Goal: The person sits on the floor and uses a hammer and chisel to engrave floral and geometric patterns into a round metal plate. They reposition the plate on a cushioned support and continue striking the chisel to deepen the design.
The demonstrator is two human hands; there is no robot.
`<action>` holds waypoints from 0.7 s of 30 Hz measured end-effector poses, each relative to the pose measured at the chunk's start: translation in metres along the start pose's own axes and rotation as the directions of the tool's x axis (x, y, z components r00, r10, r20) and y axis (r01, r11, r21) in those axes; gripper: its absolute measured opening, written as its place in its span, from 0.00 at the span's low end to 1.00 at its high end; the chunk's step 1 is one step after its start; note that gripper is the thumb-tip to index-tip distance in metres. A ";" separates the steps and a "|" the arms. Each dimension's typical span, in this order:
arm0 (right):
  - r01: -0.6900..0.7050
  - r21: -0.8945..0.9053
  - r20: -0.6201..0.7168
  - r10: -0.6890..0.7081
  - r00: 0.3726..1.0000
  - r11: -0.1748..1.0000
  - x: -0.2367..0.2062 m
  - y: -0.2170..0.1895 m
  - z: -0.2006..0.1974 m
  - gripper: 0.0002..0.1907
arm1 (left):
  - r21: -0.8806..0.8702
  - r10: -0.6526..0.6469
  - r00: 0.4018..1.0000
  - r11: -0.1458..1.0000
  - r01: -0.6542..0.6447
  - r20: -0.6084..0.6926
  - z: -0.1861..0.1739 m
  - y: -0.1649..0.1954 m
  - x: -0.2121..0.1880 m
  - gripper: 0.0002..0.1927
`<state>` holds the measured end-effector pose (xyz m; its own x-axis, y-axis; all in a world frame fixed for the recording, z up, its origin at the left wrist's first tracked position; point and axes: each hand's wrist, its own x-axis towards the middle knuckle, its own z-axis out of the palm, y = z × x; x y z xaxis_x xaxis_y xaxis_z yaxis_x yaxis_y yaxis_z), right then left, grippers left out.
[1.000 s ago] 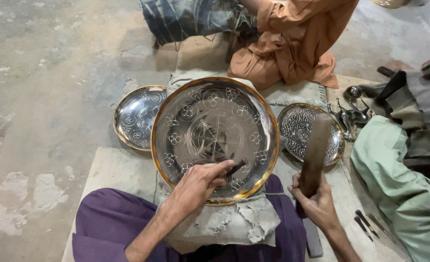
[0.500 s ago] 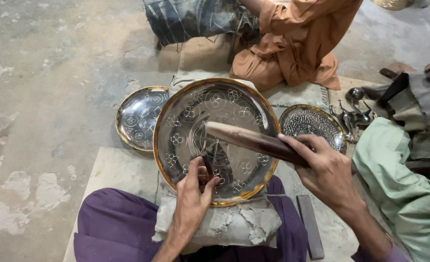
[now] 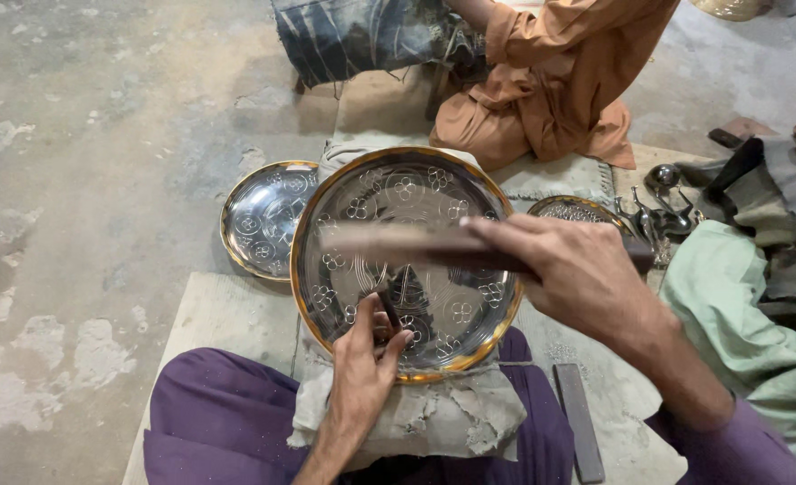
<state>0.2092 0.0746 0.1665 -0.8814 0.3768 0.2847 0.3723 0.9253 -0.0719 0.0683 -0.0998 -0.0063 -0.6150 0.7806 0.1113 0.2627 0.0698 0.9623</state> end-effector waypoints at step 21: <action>-0.454 0.263 0.137 0.433 0.891 0.851 -0.091 0.028 0.057 0.38 | 0.110 0.095 0.934 0.984 -0.141 0.345 -0.016 0.016 0.023 0.27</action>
<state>0.2835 0.0689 0.0839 -0.6640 0.7421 0.0920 0.6407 0.6281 -0.4417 0.0464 -0.0909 0.0159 -0.2931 0.9497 0.1101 0.4266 0.0268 0.9040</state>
